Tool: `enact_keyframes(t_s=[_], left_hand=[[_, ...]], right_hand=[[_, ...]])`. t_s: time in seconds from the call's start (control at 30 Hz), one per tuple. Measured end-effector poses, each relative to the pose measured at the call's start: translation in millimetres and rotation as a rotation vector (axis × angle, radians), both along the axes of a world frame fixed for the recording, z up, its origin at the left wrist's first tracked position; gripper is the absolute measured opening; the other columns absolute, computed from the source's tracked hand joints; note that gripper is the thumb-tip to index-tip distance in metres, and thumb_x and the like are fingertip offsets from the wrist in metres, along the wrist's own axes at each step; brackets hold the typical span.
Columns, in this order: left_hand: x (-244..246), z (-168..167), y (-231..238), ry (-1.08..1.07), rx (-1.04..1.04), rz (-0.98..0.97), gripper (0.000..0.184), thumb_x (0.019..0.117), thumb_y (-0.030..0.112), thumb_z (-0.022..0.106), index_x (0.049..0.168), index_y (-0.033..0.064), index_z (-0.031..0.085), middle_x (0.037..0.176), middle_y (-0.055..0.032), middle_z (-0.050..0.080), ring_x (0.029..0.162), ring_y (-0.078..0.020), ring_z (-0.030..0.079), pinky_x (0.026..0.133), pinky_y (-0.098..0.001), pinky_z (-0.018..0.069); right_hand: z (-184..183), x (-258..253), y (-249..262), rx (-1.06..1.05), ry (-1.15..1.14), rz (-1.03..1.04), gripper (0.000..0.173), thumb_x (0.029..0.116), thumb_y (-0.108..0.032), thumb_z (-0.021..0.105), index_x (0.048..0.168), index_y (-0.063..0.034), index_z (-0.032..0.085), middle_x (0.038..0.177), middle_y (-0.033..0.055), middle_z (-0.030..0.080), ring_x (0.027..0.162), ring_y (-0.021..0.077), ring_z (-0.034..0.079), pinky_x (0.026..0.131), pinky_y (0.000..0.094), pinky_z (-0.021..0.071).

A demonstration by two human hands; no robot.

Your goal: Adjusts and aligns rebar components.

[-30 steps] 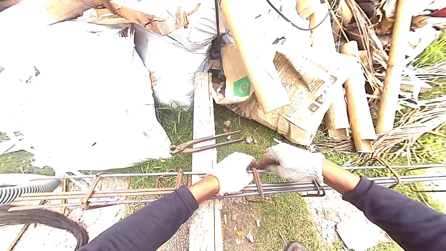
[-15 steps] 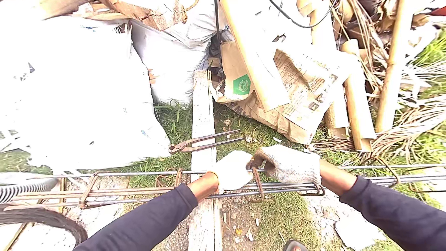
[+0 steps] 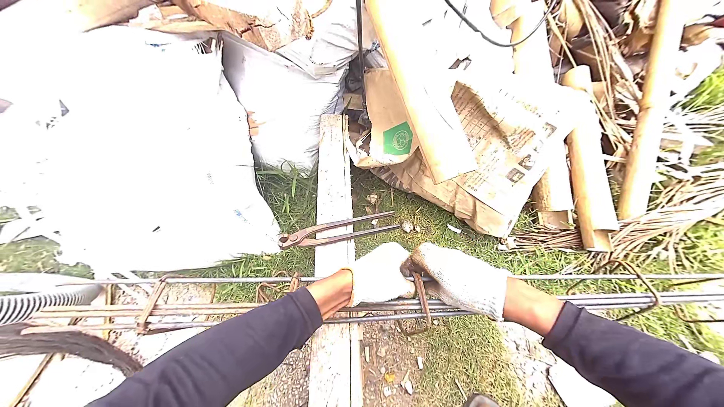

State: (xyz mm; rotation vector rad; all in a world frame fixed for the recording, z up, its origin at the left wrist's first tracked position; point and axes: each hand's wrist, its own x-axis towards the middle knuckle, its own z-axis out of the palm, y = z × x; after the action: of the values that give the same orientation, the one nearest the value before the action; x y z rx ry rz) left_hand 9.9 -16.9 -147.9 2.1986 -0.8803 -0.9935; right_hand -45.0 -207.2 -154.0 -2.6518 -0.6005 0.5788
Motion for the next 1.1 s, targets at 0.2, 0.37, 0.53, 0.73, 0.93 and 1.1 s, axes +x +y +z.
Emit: enact_keyframes(t_s=[0.2, 0.37, 0.53, 0.73, 0.93, 1.1], left_hand=[[2, 1, 0, 0.005, -0.007, -0.051, 0.013, 0.0883, 0.018, 0.076, 0.099, 0.0121, 0.071, 0.089, -0.0018, 0.069, 0.082, -0.0119, 0.065, 0.074, -0.0353, 0.0544], [0, 1, -4, -0.049, 0.023, -0.098, 0.018, 0.0915, 0.023, 0.075, 0.105, 0.0127, 0.070, 0.095, -0.0028, 0.068, 0.089, -0.0143, 0.065, 0.080, -0.0373, 0.0536], [-2, 2, -5, -0.096, 0.070, -0.103, 0.020, 0.0932, 0.019, 0.070, 0.112, 0.0132, 0.070, 0.101, -0.0047, 0.069, 0.095, -0.0165, 0.065, 0.083, -0.0398, 0.0534], [-1, -1, -4, -0.122, 0.048, -0.113, 0.018, 0.0928, 0.018, 0.069, 0.110, 0.0132, 0.072, 0.098, -0.0049, 0.069, 0.093, -0.0172, 0.065, 0.082, -0.0407, 0.0534], [-2, 2, -6, -0.132, 0.063, -0.140, 0.021, 0.0971, 0.019, 0.064, 0.116, 0.0124, 0.071, 0.101, -0.0068, 0.071, 0.094, -0.0192, 0.066, 0.085, -0.0417, 0.0537], [-3, -1, -6, -0.154, 0.067, -0.135, 0.023, 0.0974, 0.021, 0.063, 0.117, 0.0126, 0.070, 0.102, -0.0070, 0.071, 0.095, -0.0200, 0.067, 0.085, -0.0427, 0.0541]], right_hand=[[-1, -3, -1, -0.210, -0.193, 0.092, 0.025, 0.0968, -0.037, 0.067, 0.111, -0.0166, 0.065, 0.102, 0.0063, 0.065, 0.083, 0.0248, 0.068, 0.068, 0.0441, 0.0573], [-9, -7, -6, -0.246, -0.361, 0.172, 0.022, 0.0973, -0.036, 0.065, 0.103, -0.0158, 0.067, 0.093, 0.0046, 0.066, 0.081, 0.0239, 0.067, 0.070, 0.0427, 0.0563], [-13, -9, -8, -0.197, -0.425, 0.150, 0.027, 0.0966, -0.044, 0.065, 0.103, -0.0182, 0.069, 0.091, 0.0022, 0.068, 0.082, 0.0218, 0.068, 0.076, 0.0439, 0.0560], [1, -13, -17, -0.067, -0.281, 0.035, 0.023, 0.0928, -0.036, 0.069, 0.116, -0.0330, 0.072, 0.113, -0.0054, 0.066, 0.106, 0.0153, 0.064, 0.086, 0.0443, 0.0532], [15, -45, -7, -0.154, -0.286, -0.092, 0.033, 0.1032, -0.041, 0.048, 0.093, -0.0207, 0.072, 0.087, 0.0005, 0.068, 0.085, 0.0199, 0.068, 0.074, 0.0429, 0.0555], [25, -54, 10, -0.260, -0.143, -0.107, 0.048, 0.1055, -0.049, 0.037, 0.095, -0.0168, 0.070, 0.084, 0.0053, 0.070, 0.086, 0.0262, 0.069, 0.084, 0.0524, 0.0507]])
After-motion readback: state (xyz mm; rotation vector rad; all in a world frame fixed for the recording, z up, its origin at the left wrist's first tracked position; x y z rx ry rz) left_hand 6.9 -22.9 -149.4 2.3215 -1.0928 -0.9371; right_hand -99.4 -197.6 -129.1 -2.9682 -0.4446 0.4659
